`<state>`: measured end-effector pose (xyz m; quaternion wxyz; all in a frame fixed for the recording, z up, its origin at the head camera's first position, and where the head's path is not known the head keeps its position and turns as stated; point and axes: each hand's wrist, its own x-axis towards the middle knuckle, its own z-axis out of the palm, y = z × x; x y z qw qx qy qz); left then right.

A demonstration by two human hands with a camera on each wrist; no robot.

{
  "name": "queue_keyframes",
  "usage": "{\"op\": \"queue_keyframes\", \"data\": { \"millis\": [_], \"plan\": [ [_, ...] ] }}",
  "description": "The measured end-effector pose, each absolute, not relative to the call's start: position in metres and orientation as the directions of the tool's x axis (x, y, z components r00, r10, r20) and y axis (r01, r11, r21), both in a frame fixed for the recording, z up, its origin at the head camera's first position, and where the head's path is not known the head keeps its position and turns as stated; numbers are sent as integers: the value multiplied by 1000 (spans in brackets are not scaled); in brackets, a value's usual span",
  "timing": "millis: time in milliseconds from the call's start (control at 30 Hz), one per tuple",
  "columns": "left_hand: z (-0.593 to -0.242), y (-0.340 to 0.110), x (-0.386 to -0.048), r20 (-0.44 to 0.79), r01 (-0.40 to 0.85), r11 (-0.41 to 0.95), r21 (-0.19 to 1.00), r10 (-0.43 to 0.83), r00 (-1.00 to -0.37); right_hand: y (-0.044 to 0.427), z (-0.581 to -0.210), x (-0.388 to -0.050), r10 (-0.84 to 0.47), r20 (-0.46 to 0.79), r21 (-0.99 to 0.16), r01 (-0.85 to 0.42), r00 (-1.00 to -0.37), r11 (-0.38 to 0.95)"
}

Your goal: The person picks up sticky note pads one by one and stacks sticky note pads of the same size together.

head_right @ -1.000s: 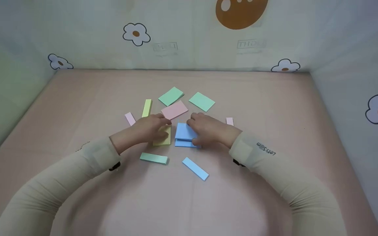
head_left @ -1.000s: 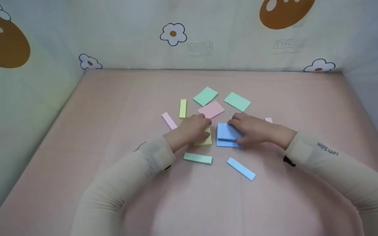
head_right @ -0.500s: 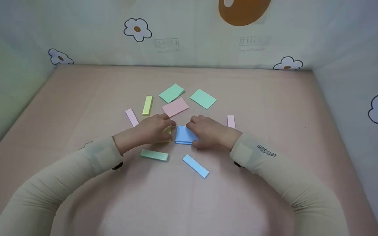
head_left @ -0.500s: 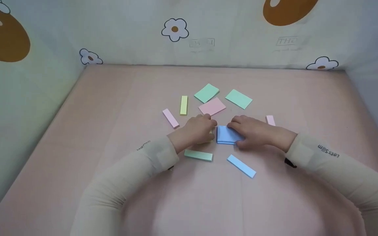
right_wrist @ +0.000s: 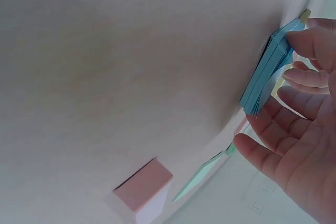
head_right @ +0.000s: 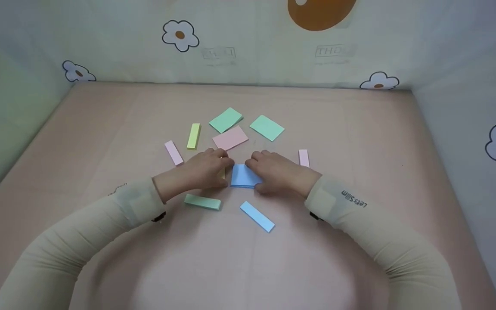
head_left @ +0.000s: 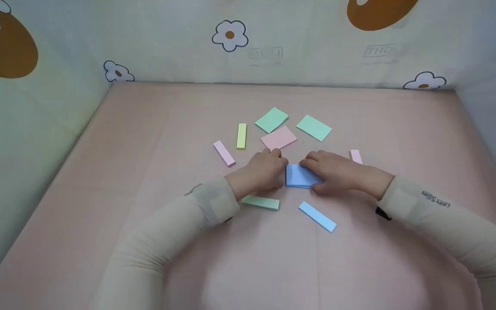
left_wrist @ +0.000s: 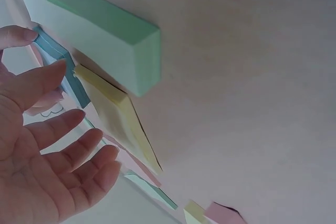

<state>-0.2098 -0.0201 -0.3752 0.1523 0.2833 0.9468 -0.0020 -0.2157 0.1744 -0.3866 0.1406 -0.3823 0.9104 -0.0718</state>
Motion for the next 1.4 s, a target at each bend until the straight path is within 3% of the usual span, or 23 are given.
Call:
{"op": "queue_keyframes", "data": {
  "millis": [433, 800, 1400],
  "plan": [
    [-376, -16, -212, -321, 523, 845, 112, 529, -786, 174, -388, -213, -691, -213, -273, -637, -691, 721],
    [-379, -12, -219, -344, 502, 846, 181, 533, -773, 173, -387, -215, -728, -172, -279, -676, -663, 682],
    [-380, -8, -228, -438, 429, 875, 225, 484, -758, 173, -385, -213, -642, -275, -333, -556, -715, 762]
  ]
}}
